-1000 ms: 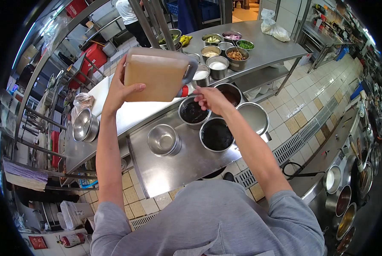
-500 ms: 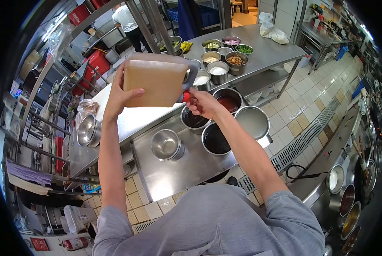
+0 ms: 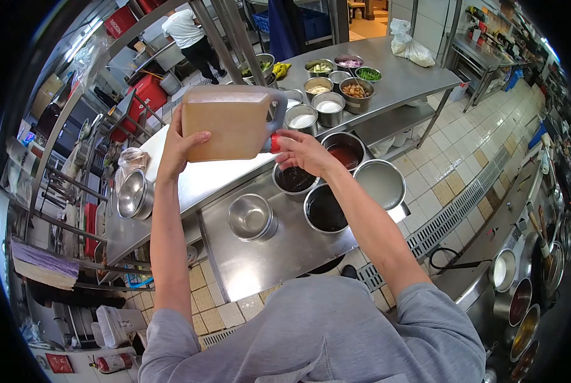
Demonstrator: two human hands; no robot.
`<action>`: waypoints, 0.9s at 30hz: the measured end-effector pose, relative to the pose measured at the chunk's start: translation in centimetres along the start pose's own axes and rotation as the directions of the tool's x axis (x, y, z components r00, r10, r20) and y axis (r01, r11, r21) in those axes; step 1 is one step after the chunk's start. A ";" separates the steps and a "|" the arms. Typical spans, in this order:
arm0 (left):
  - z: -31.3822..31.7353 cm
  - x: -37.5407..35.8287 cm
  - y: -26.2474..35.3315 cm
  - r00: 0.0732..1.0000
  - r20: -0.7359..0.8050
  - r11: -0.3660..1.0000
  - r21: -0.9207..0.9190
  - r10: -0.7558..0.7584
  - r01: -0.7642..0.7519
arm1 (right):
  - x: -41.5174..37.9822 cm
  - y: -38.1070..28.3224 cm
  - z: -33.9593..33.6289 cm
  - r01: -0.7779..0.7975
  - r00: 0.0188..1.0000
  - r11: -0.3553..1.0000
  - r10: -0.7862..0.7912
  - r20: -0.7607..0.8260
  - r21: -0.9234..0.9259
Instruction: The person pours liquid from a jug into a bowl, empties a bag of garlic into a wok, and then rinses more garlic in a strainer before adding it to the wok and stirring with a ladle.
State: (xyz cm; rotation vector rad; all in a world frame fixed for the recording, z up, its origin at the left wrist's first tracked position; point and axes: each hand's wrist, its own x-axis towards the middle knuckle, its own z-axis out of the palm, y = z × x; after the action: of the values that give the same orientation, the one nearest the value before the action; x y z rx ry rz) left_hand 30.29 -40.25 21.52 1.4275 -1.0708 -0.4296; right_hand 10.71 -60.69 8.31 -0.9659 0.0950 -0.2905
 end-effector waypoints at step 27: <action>1.1 0.6 -5.7 0.996 -0.025 0.996 -0.036 -0.088 0.087 | 2.5 2.2 -4.9 0.186 0.981 0.908 -0.155 0.113 -0.375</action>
State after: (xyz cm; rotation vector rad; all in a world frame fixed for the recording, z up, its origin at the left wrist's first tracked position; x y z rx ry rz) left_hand 31.70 -42.38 16.23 1.4487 -0.9778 -0.4884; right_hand 12.55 -64.13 3.88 -1.3804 -0.0090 -0.4028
